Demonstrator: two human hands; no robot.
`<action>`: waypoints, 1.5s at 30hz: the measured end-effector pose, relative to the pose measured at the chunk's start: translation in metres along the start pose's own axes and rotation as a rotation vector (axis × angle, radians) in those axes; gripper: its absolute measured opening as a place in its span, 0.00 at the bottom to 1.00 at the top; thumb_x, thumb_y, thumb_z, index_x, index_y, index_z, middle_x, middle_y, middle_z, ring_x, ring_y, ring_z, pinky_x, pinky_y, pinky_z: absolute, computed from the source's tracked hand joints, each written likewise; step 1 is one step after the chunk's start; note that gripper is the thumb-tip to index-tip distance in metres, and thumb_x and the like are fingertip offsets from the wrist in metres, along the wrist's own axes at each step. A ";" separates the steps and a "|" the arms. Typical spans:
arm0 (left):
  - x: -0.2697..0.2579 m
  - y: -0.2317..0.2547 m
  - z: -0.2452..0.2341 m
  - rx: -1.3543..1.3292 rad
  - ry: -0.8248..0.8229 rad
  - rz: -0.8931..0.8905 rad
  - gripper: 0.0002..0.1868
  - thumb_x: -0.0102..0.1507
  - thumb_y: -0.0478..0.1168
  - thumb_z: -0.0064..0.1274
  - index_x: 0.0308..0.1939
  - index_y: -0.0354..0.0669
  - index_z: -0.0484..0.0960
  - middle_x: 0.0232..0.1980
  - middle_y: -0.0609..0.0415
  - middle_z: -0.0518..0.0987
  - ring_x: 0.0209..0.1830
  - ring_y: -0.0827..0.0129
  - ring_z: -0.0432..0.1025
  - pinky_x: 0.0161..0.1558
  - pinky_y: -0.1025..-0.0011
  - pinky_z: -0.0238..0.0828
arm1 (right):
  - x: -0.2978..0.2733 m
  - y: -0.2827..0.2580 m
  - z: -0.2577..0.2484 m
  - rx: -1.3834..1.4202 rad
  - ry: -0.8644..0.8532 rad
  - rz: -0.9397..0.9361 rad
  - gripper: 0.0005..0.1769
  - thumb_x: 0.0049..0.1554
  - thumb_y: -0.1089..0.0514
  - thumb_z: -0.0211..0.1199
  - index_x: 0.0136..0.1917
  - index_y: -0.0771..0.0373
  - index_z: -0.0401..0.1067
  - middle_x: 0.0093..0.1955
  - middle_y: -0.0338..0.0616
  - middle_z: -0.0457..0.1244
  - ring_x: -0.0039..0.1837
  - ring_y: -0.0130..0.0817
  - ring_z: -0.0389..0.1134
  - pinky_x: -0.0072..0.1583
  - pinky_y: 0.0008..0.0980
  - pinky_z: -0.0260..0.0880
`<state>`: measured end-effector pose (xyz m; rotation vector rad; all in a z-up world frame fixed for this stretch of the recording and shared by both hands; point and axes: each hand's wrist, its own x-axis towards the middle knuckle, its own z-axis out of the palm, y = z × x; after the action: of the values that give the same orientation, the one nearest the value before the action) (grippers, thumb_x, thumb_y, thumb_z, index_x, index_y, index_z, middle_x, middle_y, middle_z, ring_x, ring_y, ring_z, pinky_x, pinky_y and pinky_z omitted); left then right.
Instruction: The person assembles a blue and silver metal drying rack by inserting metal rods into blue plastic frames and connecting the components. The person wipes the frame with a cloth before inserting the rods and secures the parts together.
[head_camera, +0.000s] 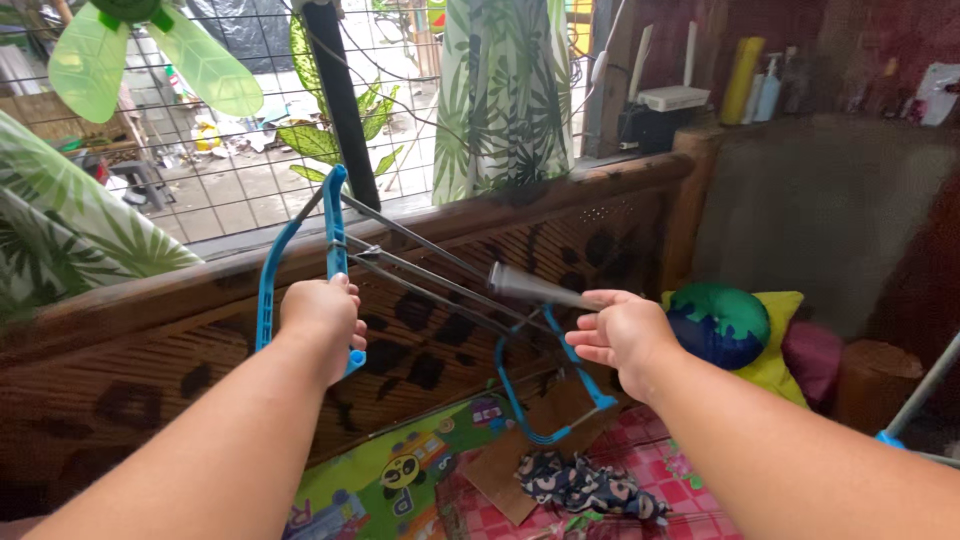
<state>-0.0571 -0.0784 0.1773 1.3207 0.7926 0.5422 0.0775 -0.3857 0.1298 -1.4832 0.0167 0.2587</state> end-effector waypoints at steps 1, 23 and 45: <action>0.002 -0.001 -0.006 0.000 -0.012 -0.007 0.15 0.73 0.49 0.40 0.38 0.45 0.73 0.31 0.58 0.69 0.23 0.68 0.60 0.23 0.69 0.57 | 0.000 0.005 0.000 -0.050 0.001 -0.011 0.22 0.54 0.71 0.52 0.60 0.59 0.68 0.45 0.44 0.65 0.43 0.41 0.72 0.45 0.38 0.74; 0.065 -0.010 -0.060 0.036 -0.106 -0.277 0.16 0.74 0.51 0.39 0.44 0.40 0.68 0.35 0.54 0.68 0.25 0.70 0.58 0.25 0.70 0.57 | -0.015 0.025 0.142 -0.685 -0.327 -0.522 0.26 0.59 0.48 0.62 0.70 0.46 0.70 0.57 0.39 0.70 0.58 0.32 0.71 0.61 0.31 0.65; 0.061 0.009 -0.062 0.297 -0.156 -0.204 0.18 0.72 0.54 0.38 0.52 0.45 0.72 0.44 0.47 0.75 0.39 0.60 0.76 0.37 0.60 0.79 | 0.017 0.077 0.173 -0.528 -0.265 -0.383 0.17 0.54 0.46 0.69 0.51 0.58 0.84 0.49 0.37 0.72 0.53 0.29 0.72 0.57 0.31 0.69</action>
<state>-0.0657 0.0082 0.1707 1.5126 0.8893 0.1602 0.0543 -0.2074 0.0670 -1.9239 -0.5820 0.1497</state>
